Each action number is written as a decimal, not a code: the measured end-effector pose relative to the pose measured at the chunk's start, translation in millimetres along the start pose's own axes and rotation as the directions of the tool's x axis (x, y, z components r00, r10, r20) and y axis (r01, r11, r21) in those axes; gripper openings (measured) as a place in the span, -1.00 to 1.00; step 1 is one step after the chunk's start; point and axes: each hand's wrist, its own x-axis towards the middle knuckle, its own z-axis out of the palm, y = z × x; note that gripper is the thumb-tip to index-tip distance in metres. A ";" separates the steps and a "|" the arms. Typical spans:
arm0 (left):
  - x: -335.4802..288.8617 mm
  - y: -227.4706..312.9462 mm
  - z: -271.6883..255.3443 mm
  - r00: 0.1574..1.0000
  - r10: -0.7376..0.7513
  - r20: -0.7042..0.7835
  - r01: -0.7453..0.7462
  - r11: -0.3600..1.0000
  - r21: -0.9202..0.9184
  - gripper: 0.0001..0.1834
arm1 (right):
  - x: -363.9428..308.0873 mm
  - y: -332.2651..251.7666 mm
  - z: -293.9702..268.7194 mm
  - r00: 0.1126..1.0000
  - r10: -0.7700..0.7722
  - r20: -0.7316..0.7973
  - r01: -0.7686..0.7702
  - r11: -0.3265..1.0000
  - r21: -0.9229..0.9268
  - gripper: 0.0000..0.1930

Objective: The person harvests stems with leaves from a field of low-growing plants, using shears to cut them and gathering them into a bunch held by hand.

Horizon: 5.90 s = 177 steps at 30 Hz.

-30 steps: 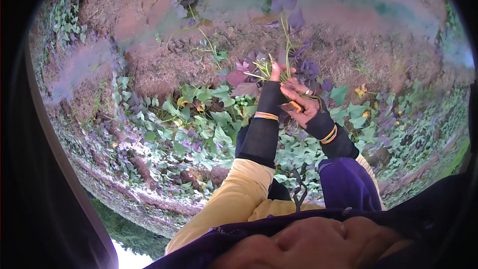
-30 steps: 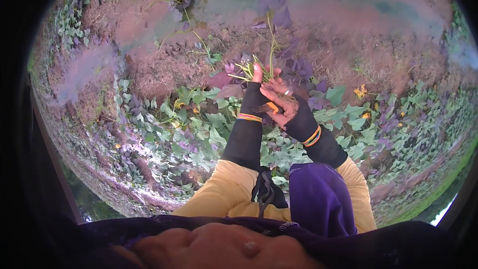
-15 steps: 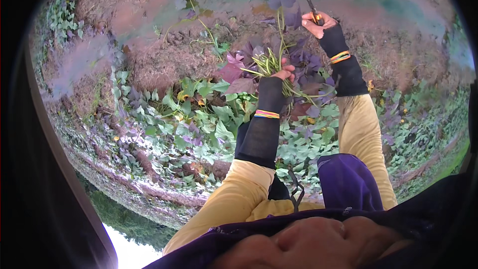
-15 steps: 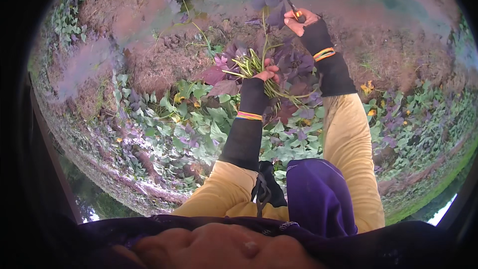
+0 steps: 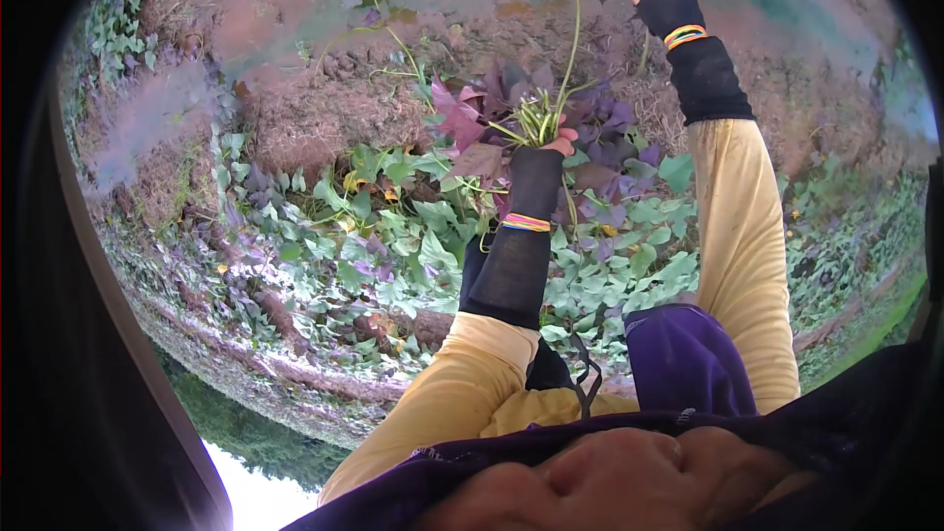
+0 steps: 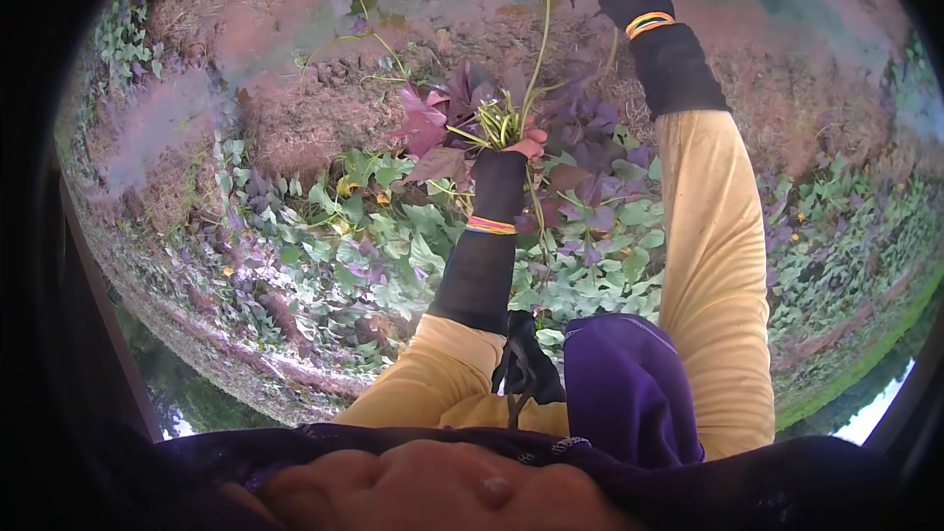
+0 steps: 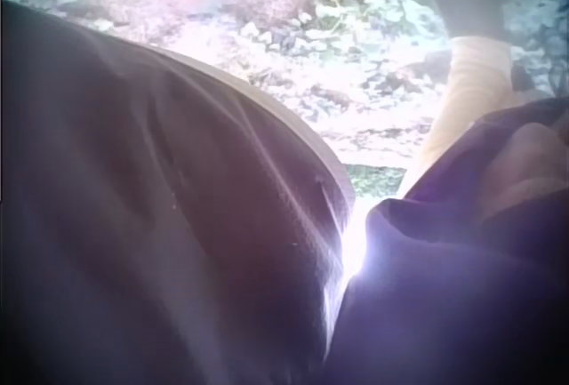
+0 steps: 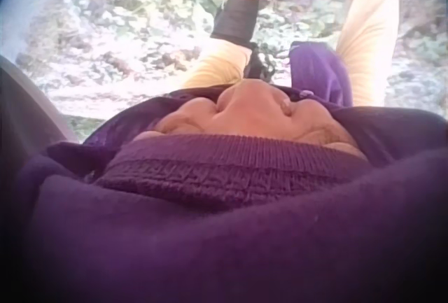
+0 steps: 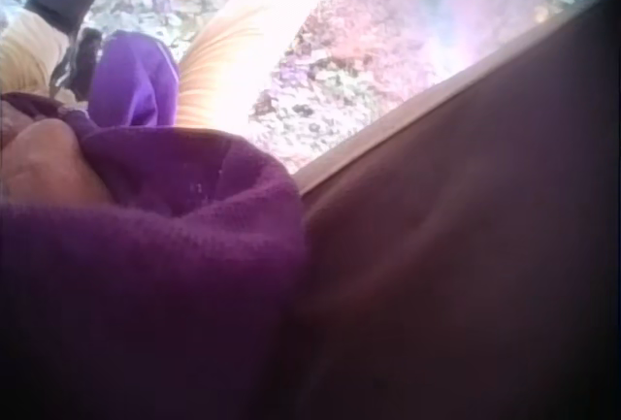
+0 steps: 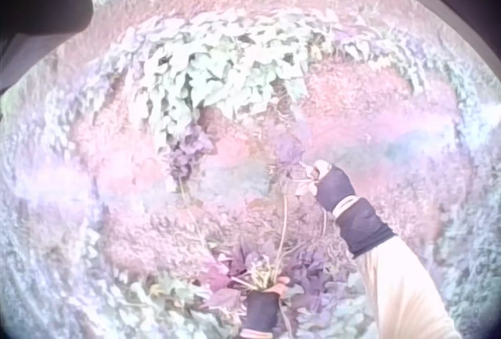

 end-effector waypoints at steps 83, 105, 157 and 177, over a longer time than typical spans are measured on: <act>-362.0 -313.7 6.7 0.789 -0.509 0.343 0.409 0.853 0.325 -0.87 | -836.2 -10.6 -124.7 0.483 0.870 0.097 -0.568 0.227 0.791 -0.72; -367.6 -340.7 -22.4 0.657 -0.634 0.408 0.579 0.771 0.267 -0.70 | -866.3 -73.2 -56.9 0.662 0.706 0.252 -0.439 0.092 0.894 -0.75; -222.4 -158.8 -0.3 0.900 -0.409 0.149 0.422 0.904 -0.072 -0.72 | -534.4 -102.1 8.6 0.973 0.229 0.007 -0.189 0.787 0.587 -0.80; -191.8 -221.2 -81.4 0.879 -0.450 0.157 0.328 0.810 0.487 -0.55 | -502.0 90.4 90.0 0.708 0.552 0.440 -0.453 0.833 -0.317 -0.70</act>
